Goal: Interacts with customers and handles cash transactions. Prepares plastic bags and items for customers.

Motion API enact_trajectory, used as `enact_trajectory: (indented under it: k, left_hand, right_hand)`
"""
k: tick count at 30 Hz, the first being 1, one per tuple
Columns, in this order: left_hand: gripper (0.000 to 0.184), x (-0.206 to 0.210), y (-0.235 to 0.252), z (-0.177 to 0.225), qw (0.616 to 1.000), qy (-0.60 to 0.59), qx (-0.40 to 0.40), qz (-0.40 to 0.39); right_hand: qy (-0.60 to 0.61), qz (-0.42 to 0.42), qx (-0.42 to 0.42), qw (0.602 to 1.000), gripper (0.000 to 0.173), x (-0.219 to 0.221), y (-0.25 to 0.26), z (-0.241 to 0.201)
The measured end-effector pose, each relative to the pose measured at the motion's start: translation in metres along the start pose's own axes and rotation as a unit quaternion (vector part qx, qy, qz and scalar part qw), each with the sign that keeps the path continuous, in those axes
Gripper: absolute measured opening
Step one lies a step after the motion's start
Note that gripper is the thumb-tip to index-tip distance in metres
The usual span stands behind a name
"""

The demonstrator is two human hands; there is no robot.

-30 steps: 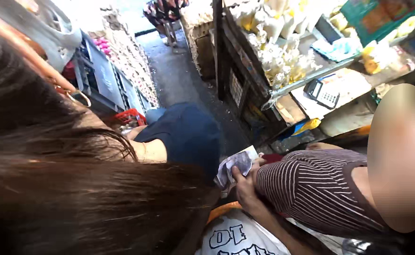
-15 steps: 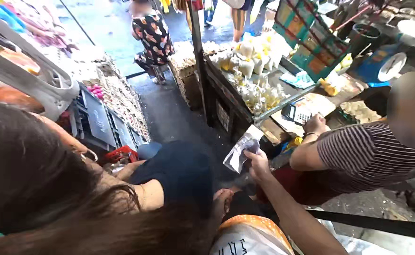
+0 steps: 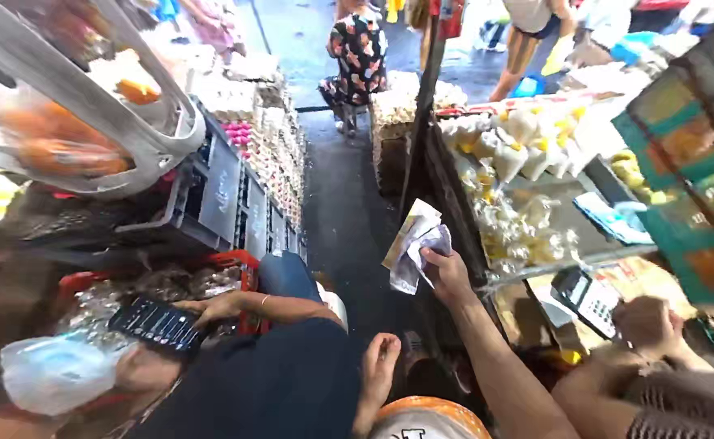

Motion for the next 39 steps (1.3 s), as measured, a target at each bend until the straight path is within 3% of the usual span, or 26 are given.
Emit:
enact_trajectory:
  k: [3, 7, 9, 11, 14, 19, 24, 27, 32, 35, 39]
  left_hand:
    - [0.033, 0.040, 0.046, 0.029, 0.993, -0.078, -0.007, 0.084]
    - [0.041, 0.078, 0.121, 0.105, 0.972, -0.176, 0.030, 0.155]
    - [0.042, 0.084, 0.157, 0.142, 0.960, -0.229, 0.019, 0.162]
    - [0.048, 0.086, 0.192, 0.164, 0.957, -0.268, -0.002, 0.108]
    - [0.039, 0.097, 0.241, 0.192, 0.970, -0.242, 0.017, 0.017]
    - [0.021, 0.122, 0.320, 0.225, 0.985, -0.153, 0.068, 0.048]
    - [0.025, 0.135, 0.408, 0.243, 0.992, -0.063, 0.093, 0.058]
    - [0.029, 0.126, 0.480, 0.251, 0.991, -0.050, 0.103, 0.066]
    - [0.030, 0.076, 0.605, 0.271, 0.987, -0.067, 0.129, 0.073]
    - [0.031, 0.045, 0.679, 0.286, 0.989, -0.052, 0.136, 0.039]
    - [0.031, 0.025, 0.762, 0.287, 0.995, 0.000, 0.097, 0.026]
  right_hand:
    - [0.015, -0.050, 0.064, 0.997, 0.025, 0.011, 0.051, -0.013]
    - [-0.015, -0.158, 0.066, 0.985, 0.020, 0.042, 0.096, -0.055]
    - [-0.069, -0.203, 0.052, 0.975, 0.019, 0.059, 0.108, -0.078]
    - [-0.139, -0.219, 0.030, 0.965, 0.015, 0.072, 0.120, -0.094]
    - [-0.200, -0.197, -0.034, 0.959, 0.017, 0.080, 0.147, -0.110]
    - [-0.164, -0.075, -0.104, 0.978, 0.029, 0.099, 0.194, -0.122]
    - [-0.095, -0.007, -0.112, 0.989, 0.028, 0.138, 0.250, -0.108]
    - [-0.073, -0.002, -0.085, 0.994, 0.028, 0.185, 0.306, -0.097]
    - [-0.068, -0.070, -0.001, 0.995, 0.031, 0.296, 0.396, -0.068]
    - [-0.114, -0.088, 0.015, 0.989, 0.033, 0.369, 0.440, -0.064]
    - [-0.160, -0.085, 0.062, 0.981, 0.036, 0.433, 0.508, -0.051]
Point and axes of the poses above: each hand's wrist, its own y-axis towards the middle knuckle, its own x-axis out of the palm, z = x × y, the point moved 2 cm from there along y, towards the middle knuckle, and after that the axes turned 14 degrees about z, right-handed, at the moved point
